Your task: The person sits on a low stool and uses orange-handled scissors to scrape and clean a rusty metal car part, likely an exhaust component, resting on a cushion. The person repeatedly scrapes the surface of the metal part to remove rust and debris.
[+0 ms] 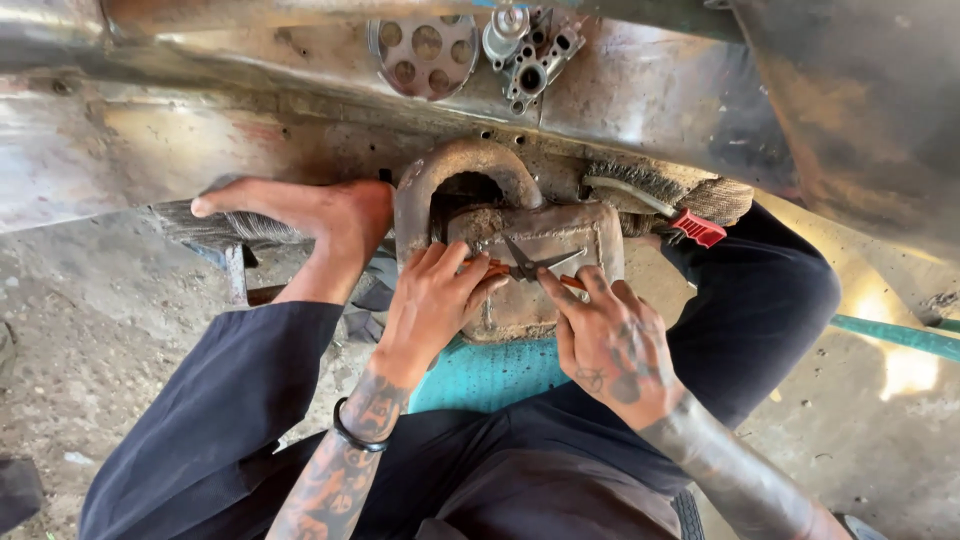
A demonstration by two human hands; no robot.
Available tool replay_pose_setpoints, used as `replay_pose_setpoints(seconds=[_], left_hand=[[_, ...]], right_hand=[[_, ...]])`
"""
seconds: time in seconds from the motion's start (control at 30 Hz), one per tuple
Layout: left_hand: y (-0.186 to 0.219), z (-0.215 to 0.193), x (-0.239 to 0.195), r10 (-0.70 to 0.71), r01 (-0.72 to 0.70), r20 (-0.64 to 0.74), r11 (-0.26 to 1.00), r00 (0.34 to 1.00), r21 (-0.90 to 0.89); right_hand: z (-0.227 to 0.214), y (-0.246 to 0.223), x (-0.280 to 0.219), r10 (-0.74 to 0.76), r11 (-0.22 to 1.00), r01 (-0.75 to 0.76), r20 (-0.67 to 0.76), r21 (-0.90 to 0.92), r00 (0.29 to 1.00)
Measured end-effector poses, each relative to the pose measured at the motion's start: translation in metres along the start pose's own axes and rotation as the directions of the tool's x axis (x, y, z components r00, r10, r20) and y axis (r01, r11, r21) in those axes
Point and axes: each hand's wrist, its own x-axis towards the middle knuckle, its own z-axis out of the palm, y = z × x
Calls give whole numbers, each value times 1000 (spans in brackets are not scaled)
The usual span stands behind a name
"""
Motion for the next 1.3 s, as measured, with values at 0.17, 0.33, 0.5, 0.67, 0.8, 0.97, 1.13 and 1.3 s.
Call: replay_pose_setpoints(seconds=[0.17,0.33,0.5,0.67,0.8,0.97,1.13,1.3], left_hand=[[-5,4,10,-40,41,33,998,999,-42],[0,-11,25,-42,43,209,999,977,0],[-3,-14,27,-71,60,204,996,976,62],[-5,-5,18,-84,78,238,996,968,34],[-6,-15,22,-54,53,239,999,970,10],[-11,-1,18,-35,43,117,997,992,-65],[-9,1,15,-21,26,121,999,992,-40],[-23,7,20,-14,13,113,1000,993,14]], right_hand=[[-1,13,26,-10,999,5,97,54,995],[-25,18,37,-23,997,4,249,79,968],[-12,21,43,-79,991,60,165,122,983],[-10,15,35,-51,994,33,183,104,982],[-11,11,31,-17,994,-2,173,111,985],[-2,10,30,5,999,-8,77,44,997],[4,10,24,31,997,-36,66,68,997],[1,12,46,7,994,-14,66,112,998]])
